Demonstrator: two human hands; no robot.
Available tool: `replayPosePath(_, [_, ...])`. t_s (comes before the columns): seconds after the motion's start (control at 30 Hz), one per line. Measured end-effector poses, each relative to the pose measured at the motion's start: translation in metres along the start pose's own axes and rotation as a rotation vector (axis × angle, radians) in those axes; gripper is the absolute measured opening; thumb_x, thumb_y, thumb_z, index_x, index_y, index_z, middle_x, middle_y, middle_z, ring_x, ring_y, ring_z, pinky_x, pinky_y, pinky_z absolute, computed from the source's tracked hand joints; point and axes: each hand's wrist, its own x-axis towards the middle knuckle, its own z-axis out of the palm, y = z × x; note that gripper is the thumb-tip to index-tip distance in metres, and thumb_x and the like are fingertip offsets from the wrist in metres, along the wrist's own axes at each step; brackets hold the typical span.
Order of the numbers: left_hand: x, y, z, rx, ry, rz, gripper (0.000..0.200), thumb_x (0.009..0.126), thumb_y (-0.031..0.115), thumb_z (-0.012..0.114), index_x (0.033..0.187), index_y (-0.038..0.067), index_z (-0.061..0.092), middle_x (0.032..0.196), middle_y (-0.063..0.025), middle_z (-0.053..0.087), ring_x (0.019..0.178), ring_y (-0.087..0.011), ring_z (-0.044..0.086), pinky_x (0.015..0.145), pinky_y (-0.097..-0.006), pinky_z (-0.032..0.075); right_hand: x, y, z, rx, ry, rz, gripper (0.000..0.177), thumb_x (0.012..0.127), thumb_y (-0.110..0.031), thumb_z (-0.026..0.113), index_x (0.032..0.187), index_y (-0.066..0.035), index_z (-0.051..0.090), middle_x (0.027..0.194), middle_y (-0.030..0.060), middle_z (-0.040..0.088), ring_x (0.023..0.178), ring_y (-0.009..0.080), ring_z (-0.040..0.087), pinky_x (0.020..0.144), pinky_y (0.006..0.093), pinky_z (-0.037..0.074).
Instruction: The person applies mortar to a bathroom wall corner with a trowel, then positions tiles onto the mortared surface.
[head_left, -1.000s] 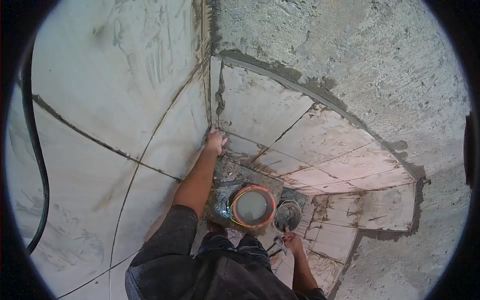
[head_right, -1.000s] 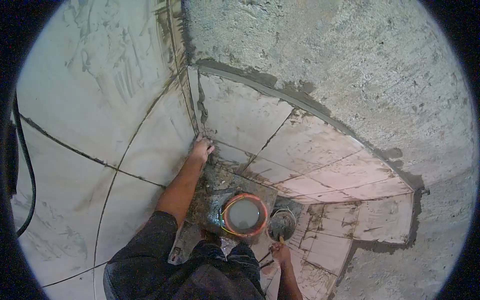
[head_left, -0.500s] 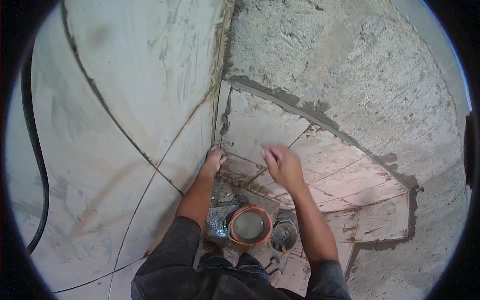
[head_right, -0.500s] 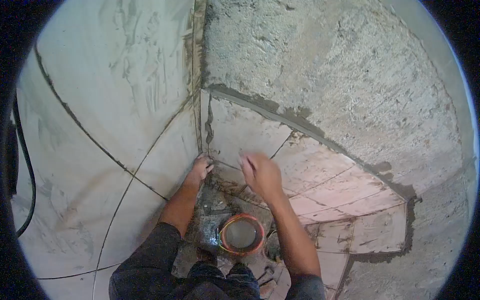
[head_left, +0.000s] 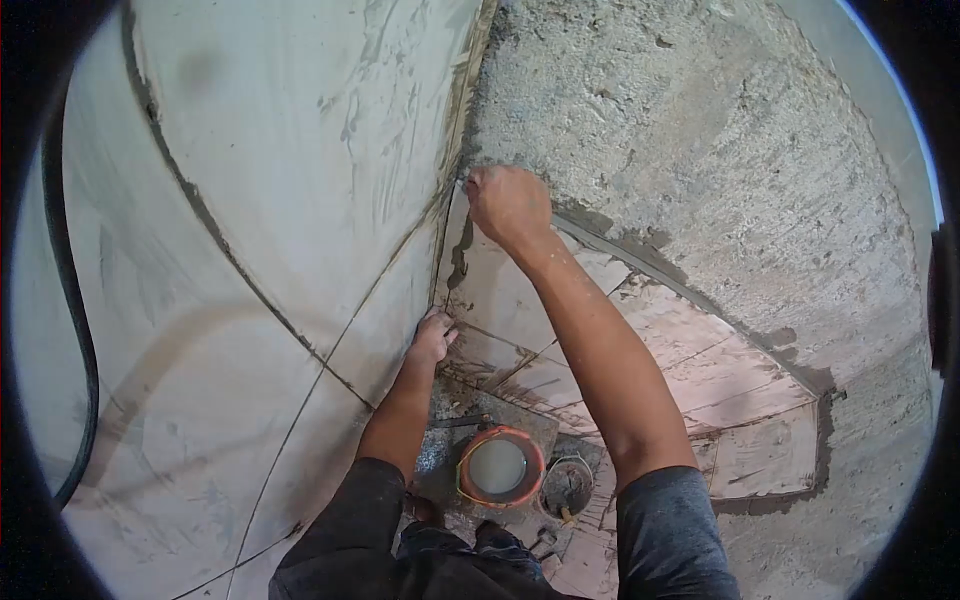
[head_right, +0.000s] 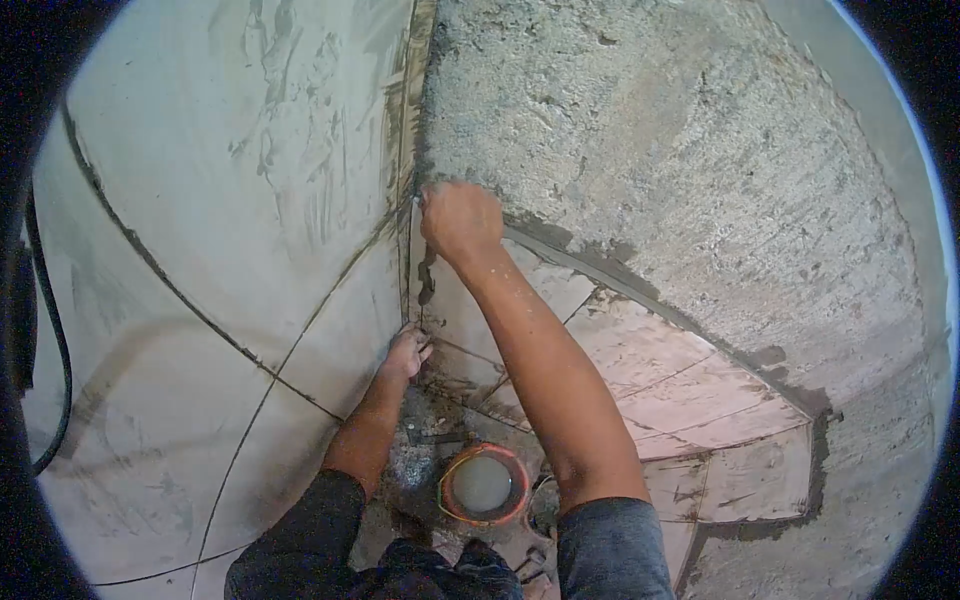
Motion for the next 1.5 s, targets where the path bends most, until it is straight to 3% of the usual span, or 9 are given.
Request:
replayPosePath(0.4, [0.013, -0.007, -0.011, 0.050, -0.056, -0.008, 0.053, 0.083, 0.000, 0.049, 0.132, 0.019, 0.050, 0.122, -0.0017, 0.053, 0.118, -0.0228, 0.048, 0.105, -0.0510, 0.034, 0.002, -0.002, -0.001, 0.061, 0.013, -0.050, 0.017, 0.085, -0.024, 0.062, 0.084, -0.008, 0.067, 0.078, 0.0200, 0.067, 0.077, 0.0401, 0.066, 0.068, 0.0512, 0.052])
replayPosePath(0.5, [0.022, -0.008, -0.013, -0.004, -0.082, -0.042, 0.054, 0.083, 0.001, 0.050, 0.133, 0.020, 0.048, 0.125, -0.0017, 0.051, 0.119, -0.0226, 0.048, 0.106, -0.0506, 0.034, 0.004, -0.005, -0.003, 0.005, -0.024, -0.024, 0.017, 0.085, -0.024, 0.062, 0.084, -0.008, 0.067, 0.078, 0.0198, 0.067, 0.076, 0.0398, 0.066, 0.069, 0.0506, 0.053])
replayPosePath(0.57, [0.007, -0.002, -0.007, 0.026, -0.087, -0.024, 0.053, 0.090, 0.003, 0.045, 0.142, 0.014, 0.038, 0.144, -0.0070, 0.037, 0.129, -0.0257, 0.039, 0.107, -0.0507, 0.034, 0.001, -0.003, -0.002, -0.003, -0.011, -0.075, 0.018, 0.086, -0.023, 0.061, 0.086, -0.007, 0.068, 0.080, 0.0197, 0.068, 0.077, 0.0395, 0.067, 0.069, 0.0504, 0.053])
replayPosePath(0.9, [-0.018, 0.018, 0.007, 0.052, -0.076, -0.133, 0.064, 0.089, 0.005, 0.049, 0.148, 0.021, 0.031, 0.148, -0.0046, 0.034, 0.136, -0.0299, 0.034, 0.109, -0.0504, 0.031, 0.004, -0.013, -0.011, -0.107, -0.118, -0.049, 0.019, 0.086, -0.021, 0.057, 0.091, -0.008, 0.070, 0.084, 0.0209, 0.069, 0.080, 0.0403, 0.067, 0.072, 0.0500, 0.054])
replayPosePath(1.0, [-0.019, 0.016, 0.010, 0.044, -0.076, -0.101, 0.061, 0.091, 0.006, 0.046, 0.149, 0.020, 0.030, 0.150, -0.0048, 0.032, 0.137, -0.0302, 0.033, 0.109, -0.0513, 0.031, 0.002, -0.017, -0.017, -0.110, -0.098, -0.022, 0.019, 0.080, -0.012, 0.055, 0.083, -0.005, 0.073, 0.088, 0.0200, 0.071, 0.084, 0.0350, 0.071, 0.074, 0.0436, 0.057])
replayPosePath(1.1, [-0.014, 0.008, 0.003, 0.013, -0.061, -0.041, 0.060, 0.087, 0.006, 0.050, 0.144, 0.017, 0.035, 0.134, -0.0082, 0.044, 0.128, -0.0283, 0.041, 0.107, -0.0513, 0.032, 0.002, -0.020, -0.020, -0.120, -0.122, 0.009, 0.019, 0.080, -0.012, 0.056, 0.083, -0.006, 0.073, 0.090, 0.0196, 0.071, 0.086, 0.0345, 0.071, 0.075, 0.0436, 0.056])
replayPosePath(1.27, [-0.004, -0.003, -0.008, 0.042, -0.100, 0.014, 0.060, 0.096, 0.006, 0.040, 0.152, 0.013, 0.023, 0.156, -0.0090, 0.025, 0.138, -0.0290, 0.034, 0.111, -0.0505, 0.032, -0.001, -0.011, -0.006, -0.092, -0.010, -0.045, 0.018, 0.081, -0.012, 0.056, 0.084, -0.006, 0.072, 0.090, 0.0195, 0.071, 0.086, 0.0341, 0.070, 0.075, 0.0440, 0.056])
replayPosePath(1.37, [-0.015, 0.000, -0.001, 0.049, -0.038, 0.006, 0.058, 0.097, 0.008, 0.041, 0.152, 0.011, 0.022, 0.155, -0.0107, 0.027, 0.139, -0.0296, 0.033, 0.111, -0.0506, 0.033, 0.001, -0.011, -0.005, -0.077, -0.060, -0.023, 0.018, 0.083, -0.014, 0.056, 0.091, -0.007, 0.070, 0.087, 0.0207, 0.070, 0.084, 0.0389, 0.068, 0.075, 0.0485, 0.054])
replayPosePath(1.5, [-0.013, -0.003, 0.006, 0.088, 0.001, 0.053, 0.057, 0.098, 0.009, 0.042, 0.152, 0.009, 0.022, 0.154, -0.0108, 0.029, 0.138, -0.0301, 0.034, 0.111, -0.0502, 0.033, 0.001, -0.013, -0.010, -0.103, -0.056, -0.033, 0.017, 0.080, -0.013, 0.056, 0.083, -0.006, 0.071, 0.089, 0.0191, 0.071, 0.084, 0.0342, 0.070, 0.073, 0.0441, 0.056])
